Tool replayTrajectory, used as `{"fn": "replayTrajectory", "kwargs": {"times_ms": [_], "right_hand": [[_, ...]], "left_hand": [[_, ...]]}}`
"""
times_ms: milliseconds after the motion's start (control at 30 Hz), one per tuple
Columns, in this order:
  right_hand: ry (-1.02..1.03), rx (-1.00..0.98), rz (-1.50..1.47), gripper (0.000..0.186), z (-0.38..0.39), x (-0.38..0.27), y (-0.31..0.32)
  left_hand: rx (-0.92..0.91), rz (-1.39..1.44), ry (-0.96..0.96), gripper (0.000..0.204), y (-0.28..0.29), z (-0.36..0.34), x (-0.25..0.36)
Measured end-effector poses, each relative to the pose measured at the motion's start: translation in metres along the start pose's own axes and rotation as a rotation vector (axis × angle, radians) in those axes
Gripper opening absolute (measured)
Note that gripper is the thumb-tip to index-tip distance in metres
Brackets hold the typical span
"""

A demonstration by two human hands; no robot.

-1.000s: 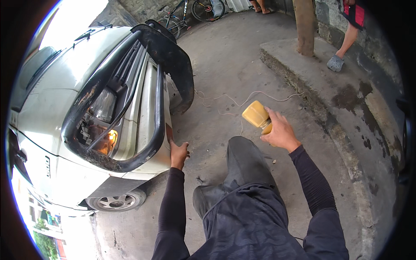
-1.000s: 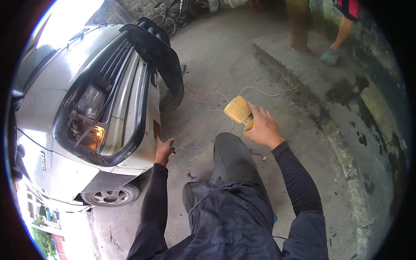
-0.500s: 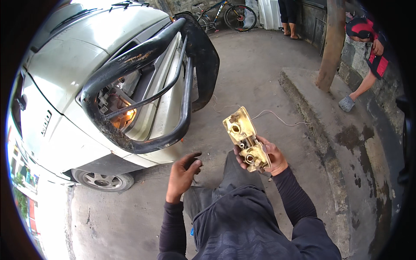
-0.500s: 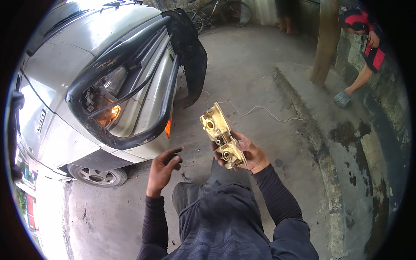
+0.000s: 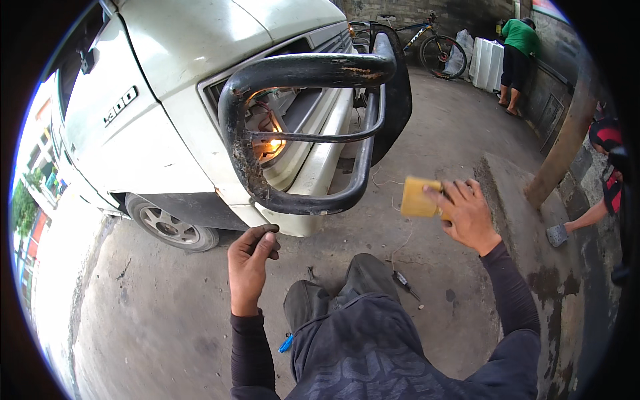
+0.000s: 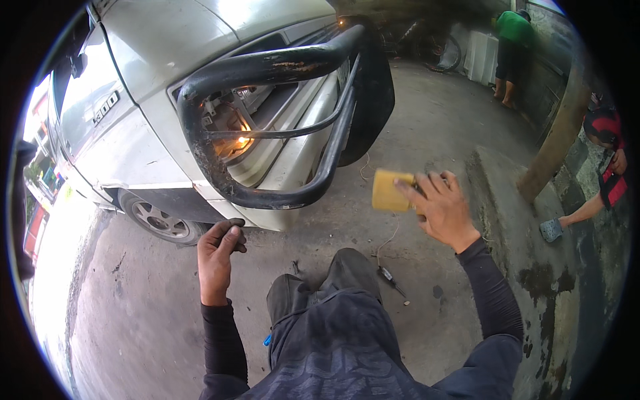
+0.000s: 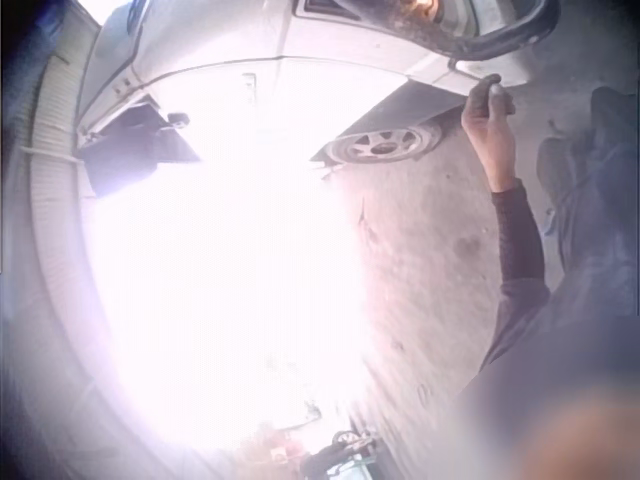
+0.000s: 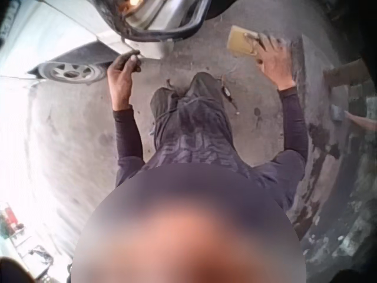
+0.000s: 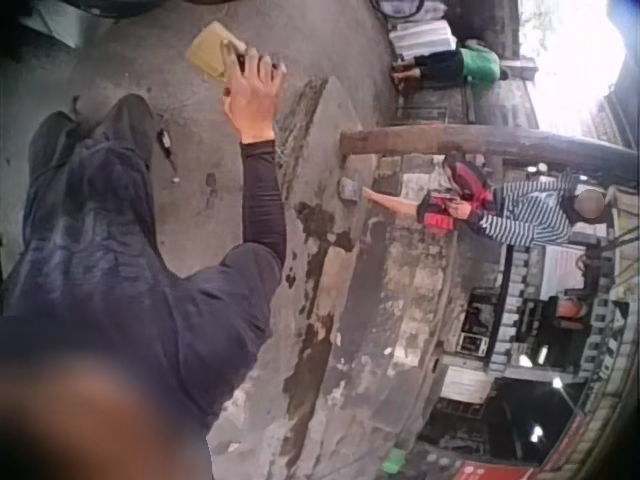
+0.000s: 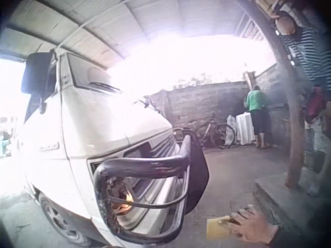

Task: The person kneels by the front of a white van and installs a new amber turn signal lens into the housing. They connect the wiring, test the light, and secure the lens with a screwdriver.

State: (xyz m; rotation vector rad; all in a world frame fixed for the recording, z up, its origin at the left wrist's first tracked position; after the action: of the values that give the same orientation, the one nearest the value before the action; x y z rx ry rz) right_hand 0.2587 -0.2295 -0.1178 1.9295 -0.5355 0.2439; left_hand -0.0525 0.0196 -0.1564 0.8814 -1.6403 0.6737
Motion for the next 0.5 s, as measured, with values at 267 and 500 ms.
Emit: {"fn": "replayTrajectory", "kwargs": {"times_ms": [267, 500], "right_hand": [[0.301, -0.239, 0.107, 0.089, 0.005, 0.001, -0.046], [0.070, -0.237, -0.160, 0.094, -0.023, 0.005, -0.026]], "left_hand": [[-0.453, -0.322, 0.033, 0.031, -0.129, 0.032, -0.046], [-0.467, -0.073, 0.074, 0.032, -0.081, 0.019, 0.008]]}}
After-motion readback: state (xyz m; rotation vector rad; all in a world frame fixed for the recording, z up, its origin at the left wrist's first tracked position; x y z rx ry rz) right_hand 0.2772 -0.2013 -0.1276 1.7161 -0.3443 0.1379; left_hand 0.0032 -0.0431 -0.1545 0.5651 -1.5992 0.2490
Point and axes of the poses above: each hand's wrist, its own z-axis away from the middle knuckle, its own y-axis out of the back of the hand, x = y × z, the point moved 10 cm from there along -z, towards the middle knuckle, and after that the axes turned 1 degree about y, right-handed, at the moved point
